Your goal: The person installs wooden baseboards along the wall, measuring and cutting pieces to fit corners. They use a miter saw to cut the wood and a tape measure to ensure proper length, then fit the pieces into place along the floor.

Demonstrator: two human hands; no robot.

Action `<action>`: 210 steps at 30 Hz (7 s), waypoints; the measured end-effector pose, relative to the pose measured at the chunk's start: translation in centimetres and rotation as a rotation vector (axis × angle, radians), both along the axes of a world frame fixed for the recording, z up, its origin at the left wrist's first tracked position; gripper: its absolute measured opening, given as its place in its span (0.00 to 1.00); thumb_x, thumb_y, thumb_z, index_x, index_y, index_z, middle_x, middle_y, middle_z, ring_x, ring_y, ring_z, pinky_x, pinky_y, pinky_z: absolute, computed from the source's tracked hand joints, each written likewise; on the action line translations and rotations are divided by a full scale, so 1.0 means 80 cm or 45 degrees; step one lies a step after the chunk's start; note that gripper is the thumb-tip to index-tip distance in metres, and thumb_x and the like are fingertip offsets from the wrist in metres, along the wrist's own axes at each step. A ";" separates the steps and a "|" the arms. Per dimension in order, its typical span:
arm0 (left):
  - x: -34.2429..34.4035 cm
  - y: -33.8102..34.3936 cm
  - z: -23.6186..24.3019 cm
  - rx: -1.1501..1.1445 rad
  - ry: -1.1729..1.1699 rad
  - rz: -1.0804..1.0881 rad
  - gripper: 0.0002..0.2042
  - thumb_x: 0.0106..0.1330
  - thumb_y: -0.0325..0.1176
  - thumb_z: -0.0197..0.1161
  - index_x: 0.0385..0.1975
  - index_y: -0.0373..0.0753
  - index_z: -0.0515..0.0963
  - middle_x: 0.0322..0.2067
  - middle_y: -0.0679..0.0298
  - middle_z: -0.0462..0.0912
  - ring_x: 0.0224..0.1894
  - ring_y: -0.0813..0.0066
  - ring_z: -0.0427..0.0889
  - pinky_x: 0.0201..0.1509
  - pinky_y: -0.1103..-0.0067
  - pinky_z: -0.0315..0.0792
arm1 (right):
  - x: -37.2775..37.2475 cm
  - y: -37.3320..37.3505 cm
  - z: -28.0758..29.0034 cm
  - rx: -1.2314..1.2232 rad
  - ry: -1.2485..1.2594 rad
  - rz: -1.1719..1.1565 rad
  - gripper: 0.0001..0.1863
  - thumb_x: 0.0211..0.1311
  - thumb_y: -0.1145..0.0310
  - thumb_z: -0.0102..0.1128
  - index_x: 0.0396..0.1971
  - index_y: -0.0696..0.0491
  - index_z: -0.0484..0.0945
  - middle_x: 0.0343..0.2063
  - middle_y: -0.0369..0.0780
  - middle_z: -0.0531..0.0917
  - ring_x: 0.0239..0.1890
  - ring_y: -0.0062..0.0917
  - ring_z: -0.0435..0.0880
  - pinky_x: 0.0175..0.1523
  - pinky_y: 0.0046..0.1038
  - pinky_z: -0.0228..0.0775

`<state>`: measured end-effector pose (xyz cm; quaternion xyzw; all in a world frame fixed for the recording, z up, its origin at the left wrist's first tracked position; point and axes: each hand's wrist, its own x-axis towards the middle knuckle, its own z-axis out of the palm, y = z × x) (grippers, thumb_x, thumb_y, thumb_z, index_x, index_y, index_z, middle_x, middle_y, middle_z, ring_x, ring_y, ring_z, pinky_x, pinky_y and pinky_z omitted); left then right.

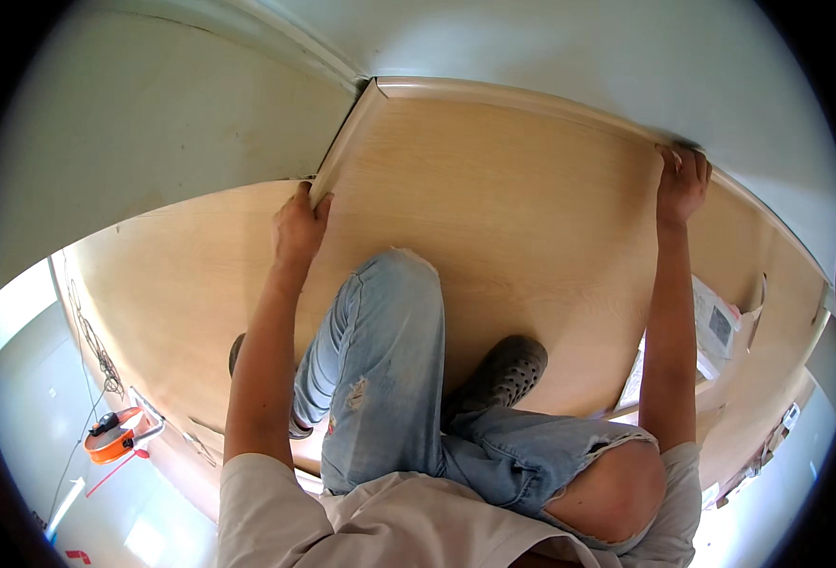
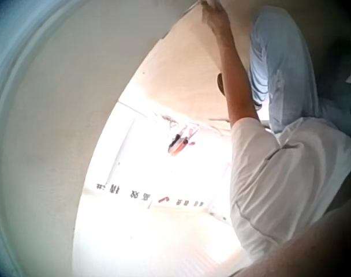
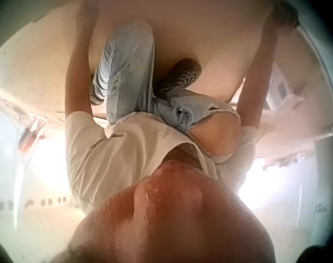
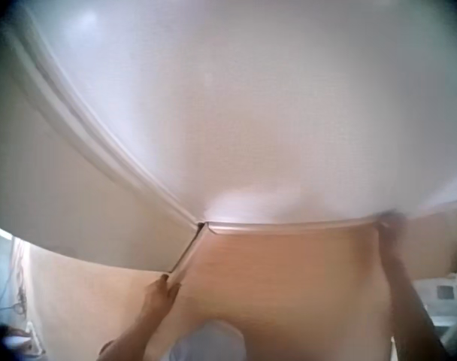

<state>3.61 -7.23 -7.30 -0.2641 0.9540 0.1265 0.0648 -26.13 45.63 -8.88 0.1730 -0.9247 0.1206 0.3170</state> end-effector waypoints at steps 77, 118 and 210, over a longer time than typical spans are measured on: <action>-0.005 -0.005 0.000 -0.022 -0.032 -0.050 0.20 0.69 0.48 0.61 0.46 0.34 0.76 0.33 0.47 0.85 0.38 0.46 0.85 0.43 0.60 0.78 | 0.019 -0.026 0.012 -0.238 -0.360 -0.075 0.11 0.59 0.63 0.72 0.34 0.52 0.81 0.34 0.36 0.82 0.32 0.31 0.80 0.37 0.33 0.75; -0.002 -0.004 0.010 -0.001 0.007 -0.040 0.20 0.68 0.46 0.62 0.49 0.34 0.76 0.35 0.49 0.86 0.39 0.50 0.85 0.45 0.60 0.78 | 0.028 -0.014 0.037 0.064 -0.413 0.271 0.16 0.61 0.74 0.63 0.49 0.54 0.76 0.48 0.42 0.80 0.42 0.40 0.84 0.40 0.38 0.81; 0.020 -0.005 0.009 -0.038 0.006 0.083 0.22 0.68 0.49 0.63 0.47 0.34 0.76 0.33 0.46 0.85 0.39 0.45 0.85 0.42 0.58 0.77 | 0.006 -0.012 0.025 0.326 -0.070 0.318 0.11 0.55 0.74 0.66 0.37 0.45 0.80 0.44 0.31 0.82 0.44 0.29 0.83 0.36 0.30 0.81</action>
